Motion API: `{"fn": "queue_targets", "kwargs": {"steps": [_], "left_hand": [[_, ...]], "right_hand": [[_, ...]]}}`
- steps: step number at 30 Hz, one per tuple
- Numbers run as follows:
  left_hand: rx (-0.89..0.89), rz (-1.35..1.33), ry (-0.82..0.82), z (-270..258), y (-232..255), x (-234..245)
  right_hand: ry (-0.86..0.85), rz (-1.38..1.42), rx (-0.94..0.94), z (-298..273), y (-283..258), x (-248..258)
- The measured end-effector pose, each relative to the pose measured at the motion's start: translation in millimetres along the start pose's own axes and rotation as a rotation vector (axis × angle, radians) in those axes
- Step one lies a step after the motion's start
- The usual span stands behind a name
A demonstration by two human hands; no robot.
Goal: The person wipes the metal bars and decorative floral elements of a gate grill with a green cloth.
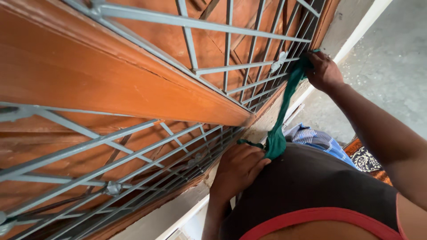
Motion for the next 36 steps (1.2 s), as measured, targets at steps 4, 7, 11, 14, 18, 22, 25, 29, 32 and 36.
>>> {"fn": "queue_targets", "kwargs": {"steps": [4,7,11,14,18,22,25,29,32,36], "left_hand": [[-0.026,0.001,0.026,0,3,1],[0.001,-0.001,-0.006,-2,-2,0],[-0.017,0.005,0.032,-1,-1,1],[-0.040,-0.010,0.034,-2,1,-1],[-0.015,-0.030,0.010,-4,-1,-1],[-0.033,-0.018,0.020,-3,2,-2],[-0.013,-0.041,0.010,-3,2,0],[-0.004,-0.051,0.006,-6,1,1],[-0.005,-0.051,0.024,-5,1,1],[0.007,-0.070,0.010,-10,2,0]], "right_hand": [[-0.027,0.048,-0.060,9,3,-6],[0.111,0.115,-0.030,10,2,11],[-0.047,0.258,-0.137,7,3,10],[-0.212,0.310,-0.307,11,16,-8],[-0.179,0.630,-0.361,7,39,-32],[-0.055,0.602,-0.217,-14,45,-52],[-0.052,0.920,-0.284,-7,48,-51],[0.023,0.835,-0.329,-9,47,-33],[-0.103,0.599,-0.328,-4,41,-37],[-0.092,0.685,-0.402,6,45,-42]]}}
Point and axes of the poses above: each hand's wrist, its own z-axis towards the middle knuckle, its own x-axis out of the back of the hand, y = z × x, the point moved 6 cm from there along z, towards the middle knuckle, and after that the axes turned 11 degrees about -z, right-handed, at the moved point
